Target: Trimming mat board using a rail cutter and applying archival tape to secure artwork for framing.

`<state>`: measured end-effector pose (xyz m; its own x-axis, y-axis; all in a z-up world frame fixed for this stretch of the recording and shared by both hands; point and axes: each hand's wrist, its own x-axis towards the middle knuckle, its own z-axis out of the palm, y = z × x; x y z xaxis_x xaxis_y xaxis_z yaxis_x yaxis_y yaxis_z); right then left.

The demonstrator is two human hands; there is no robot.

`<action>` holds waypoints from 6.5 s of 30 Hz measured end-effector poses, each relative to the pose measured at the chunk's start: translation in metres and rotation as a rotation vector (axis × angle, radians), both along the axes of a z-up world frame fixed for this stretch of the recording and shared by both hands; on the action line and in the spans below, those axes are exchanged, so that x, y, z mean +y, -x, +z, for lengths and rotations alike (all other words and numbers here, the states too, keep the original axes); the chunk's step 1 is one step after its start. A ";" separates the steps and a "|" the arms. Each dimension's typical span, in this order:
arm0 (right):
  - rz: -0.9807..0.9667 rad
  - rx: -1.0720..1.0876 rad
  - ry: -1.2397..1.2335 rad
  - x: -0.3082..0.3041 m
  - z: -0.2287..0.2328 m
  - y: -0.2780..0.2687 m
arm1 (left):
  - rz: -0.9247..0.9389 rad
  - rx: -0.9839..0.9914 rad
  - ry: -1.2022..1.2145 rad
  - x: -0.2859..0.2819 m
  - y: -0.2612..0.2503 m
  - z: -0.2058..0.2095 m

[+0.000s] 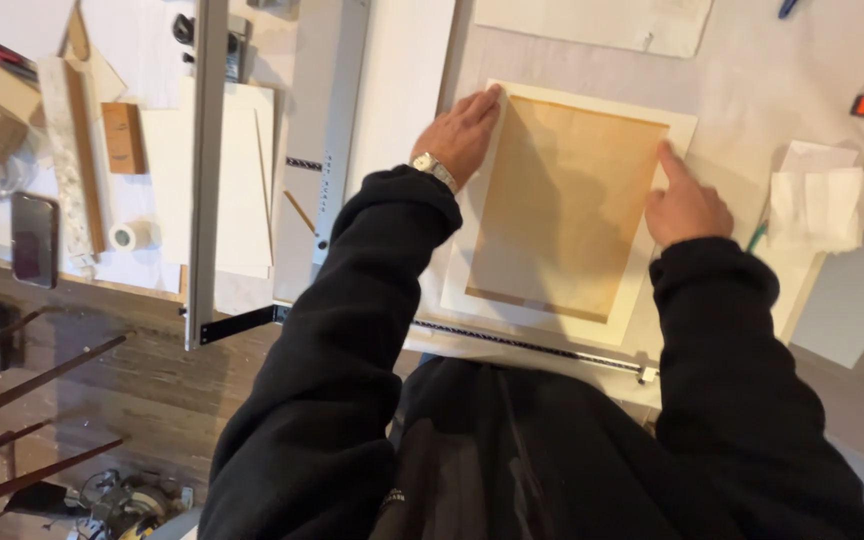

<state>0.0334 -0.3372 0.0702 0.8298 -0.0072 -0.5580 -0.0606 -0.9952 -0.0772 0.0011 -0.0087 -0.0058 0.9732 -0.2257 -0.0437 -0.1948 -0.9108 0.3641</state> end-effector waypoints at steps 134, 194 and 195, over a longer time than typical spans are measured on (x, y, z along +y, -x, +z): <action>-0.117 0.142 -0.527 0.256 0.099 0.315 | 0.621 0.416 -0.623 0.525 0.065 -0.004; -0.269 -0.208 -1.055 0.086 0.090 0.253 | 0.542 0.143 1.120 0.038 0.246 0.143; -0.051 -0.346 -0.936 0.088 0.096 0.254 | 0.527 0.151 1.138 0.038 0.245 0.141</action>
<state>-0.2210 -0.2496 0.1666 0.9587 0.2715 -0.0846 0.0727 -0.5217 -0.8500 -0.2440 0.0290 0.1351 0.9586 0.2043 -0.1984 0.2071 -0.0221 0.9781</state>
